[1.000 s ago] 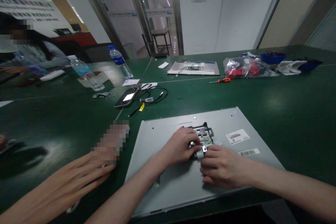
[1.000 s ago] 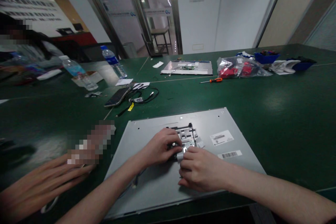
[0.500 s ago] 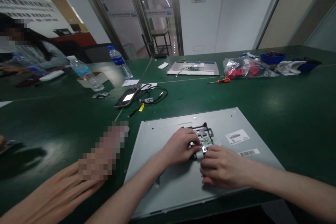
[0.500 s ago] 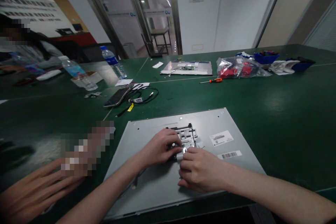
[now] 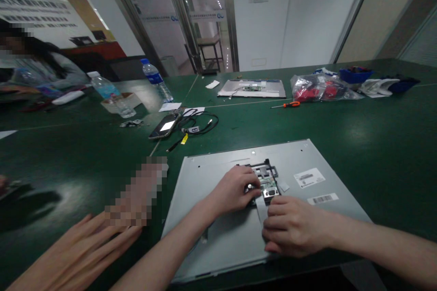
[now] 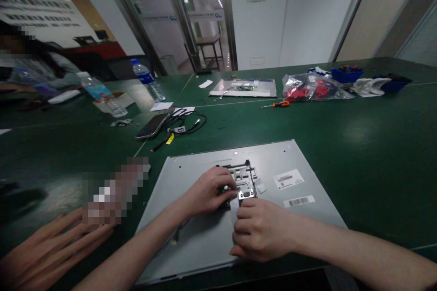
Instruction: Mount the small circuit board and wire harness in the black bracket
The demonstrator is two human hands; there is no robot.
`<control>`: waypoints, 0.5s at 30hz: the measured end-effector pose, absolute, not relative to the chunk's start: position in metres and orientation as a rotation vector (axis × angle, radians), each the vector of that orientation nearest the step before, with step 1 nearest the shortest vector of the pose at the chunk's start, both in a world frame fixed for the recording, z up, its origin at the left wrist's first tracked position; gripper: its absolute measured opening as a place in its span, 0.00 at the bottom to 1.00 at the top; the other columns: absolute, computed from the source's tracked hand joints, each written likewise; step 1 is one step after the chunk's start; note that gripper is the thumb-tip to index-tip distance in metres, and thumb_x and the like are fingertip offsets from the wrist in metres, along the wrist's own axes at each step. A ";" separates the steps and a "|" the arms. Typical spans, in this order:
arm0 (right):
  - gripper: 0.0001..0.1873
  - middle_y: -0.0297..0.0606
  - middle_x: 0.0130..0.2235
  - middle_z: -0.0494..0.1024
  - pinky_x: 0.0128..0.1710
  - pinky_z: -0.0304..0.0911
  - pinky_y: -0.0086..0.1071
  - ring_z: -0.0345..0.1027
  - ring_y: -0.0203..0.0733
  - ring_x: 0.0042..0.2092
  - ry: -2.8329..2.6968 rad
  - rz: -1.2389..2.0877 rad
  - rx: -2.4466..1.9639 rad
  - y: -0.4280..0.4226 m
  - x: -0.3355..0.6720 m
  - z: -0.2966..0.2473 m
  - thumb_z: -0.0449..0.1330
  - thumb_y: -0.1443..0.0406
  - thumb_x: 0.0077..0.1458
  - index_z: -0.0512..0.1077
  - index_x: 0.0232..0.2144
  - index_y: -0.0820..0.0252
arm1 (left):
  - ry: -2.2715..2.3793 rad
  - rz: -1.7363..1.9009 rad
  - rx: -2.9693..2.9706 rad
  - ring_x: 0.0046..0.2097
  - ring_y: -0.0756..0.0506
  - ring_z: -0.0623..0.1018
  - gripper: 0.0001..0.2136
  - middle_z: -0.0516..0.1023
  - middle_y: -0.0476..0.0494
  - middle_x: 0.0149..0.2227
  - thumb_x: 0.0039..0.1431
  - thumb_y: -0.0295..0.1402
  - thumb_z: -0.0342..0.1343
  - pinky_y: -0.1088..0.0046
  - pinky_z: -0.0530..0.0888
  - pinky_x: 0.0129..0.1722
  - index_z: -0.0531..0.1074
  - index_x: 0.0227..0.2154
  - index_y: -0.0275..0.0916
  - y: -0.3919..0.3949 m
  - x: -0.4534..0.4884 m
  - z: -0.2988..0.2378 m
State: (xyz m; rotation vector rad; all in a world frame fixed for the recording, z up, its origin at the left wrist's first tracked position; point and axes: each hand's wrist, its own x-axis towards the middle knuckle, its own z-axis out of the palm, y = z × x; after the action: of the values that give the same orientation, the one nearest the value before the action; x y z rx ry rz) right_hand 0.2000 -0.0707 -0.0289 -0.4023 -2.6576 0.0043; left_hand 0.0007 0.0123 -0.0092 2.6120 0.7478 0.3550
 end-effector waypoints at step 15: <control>0.10 0.40 0.44 0.75 0.42 0.59 0.38 0.65 0.44 0.44 -2.556 -0.057 -0.684 -0.060 0.208 -0.027 0.58 0.59 0.60 0.75 0.32 0.57 | 0.731 0.319 2.656 0.37 0.46 0.74 0.01 0.75 0.46 0.33 0.58 0.29 0.58 0.70 0.68 0.37 0.74 0.32 0.39 0.011 0.002 -0.005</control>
State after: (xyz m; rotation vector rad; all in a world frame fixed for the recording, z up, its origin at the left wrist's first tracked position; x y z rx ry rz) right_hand 0.2084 -0.0600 -0.0274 -0.6836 -2.5557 -0.0567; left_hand 0.0024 0.0113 -0.0050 2.6562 0.7307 0.3189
